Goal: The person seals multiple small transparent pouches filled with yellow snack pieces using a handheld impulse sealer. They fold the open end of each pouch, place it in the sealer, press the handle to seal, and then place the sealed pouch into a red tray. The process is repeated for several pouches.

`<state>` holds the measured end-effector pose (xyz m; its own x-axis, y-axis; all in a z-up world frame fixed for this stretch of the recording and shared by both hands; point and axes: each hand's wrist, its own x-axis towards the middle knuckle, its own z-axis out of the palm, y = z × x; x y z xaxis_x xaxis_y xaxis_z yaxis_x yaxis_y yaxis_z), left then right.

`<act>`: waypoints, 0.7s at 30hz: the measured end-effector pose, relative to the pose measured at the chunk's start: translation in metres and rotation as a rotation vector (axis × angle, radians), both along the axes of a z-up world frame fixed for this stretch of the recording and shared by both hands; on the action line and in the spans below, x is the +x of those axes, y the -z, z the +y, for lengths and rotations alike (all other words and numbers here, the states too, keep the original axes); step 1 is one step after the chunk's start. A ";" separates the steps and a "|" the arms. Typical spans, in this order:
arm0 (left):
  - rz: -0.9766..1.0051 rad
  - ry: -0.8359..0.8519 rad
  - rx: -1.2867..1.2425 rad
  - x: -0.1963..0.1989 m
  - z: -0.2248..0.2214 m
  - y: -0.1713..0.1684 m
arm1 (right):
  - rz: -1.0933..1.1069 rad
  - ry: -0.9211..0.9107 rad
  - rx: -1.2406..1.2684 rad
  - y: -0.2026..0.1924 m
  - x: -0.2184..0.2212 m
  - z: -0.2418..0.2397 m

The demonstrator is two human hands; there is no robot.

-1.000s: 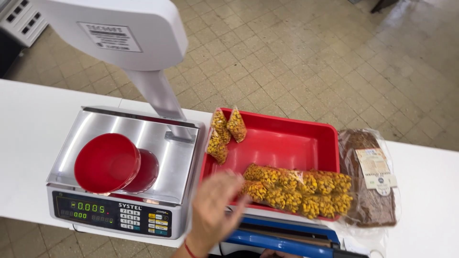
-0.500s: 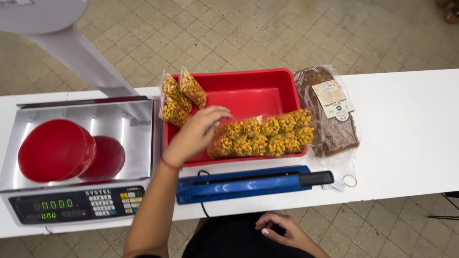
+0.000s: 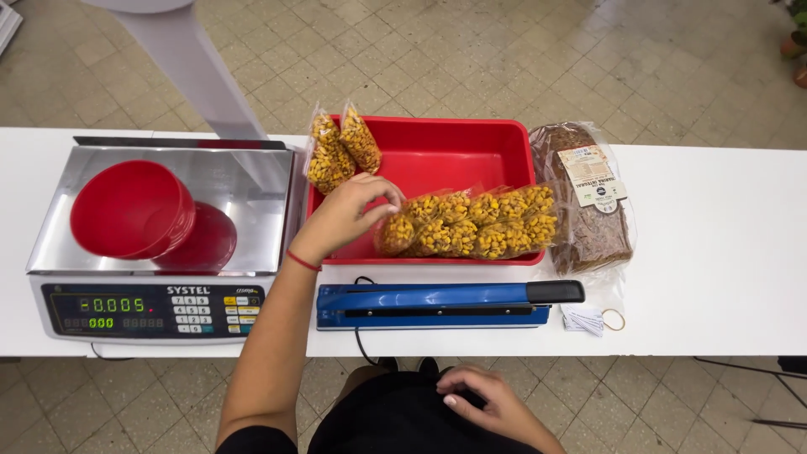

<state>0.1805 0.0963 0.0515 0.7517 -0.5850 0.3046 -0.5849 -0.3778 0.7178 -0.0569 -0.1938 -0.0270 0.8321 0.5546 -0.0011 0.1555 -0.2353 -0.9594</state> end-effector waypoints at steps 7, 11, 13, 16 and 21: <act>-0.093 -0.212 -0.500 -0.076 -0.012 -0.070 | -0.582 0.212 0.149 -0.061 0.049 0.041; -0.298 -0.413 -0.531 -0.123 -0.041 -0.097 | -0.631 0.291 0.302 -0.117 0.077 0.063; -0.359 -0.519 -0.677 -0.142 -0.056 -0.094 | -0.736 0.366 0.277 -0.133 0.083 0.076; -0.238 -0.493 -0.683 -0.187 -0.064 -0.101 | -0.702 0.328 0.291 -0.130 0.067 0.078; -0.010 -0.518 -0.790 -0.224 -0.071 -0.056 | -0.568 0.313 0.286 -0.110 0.032 0.060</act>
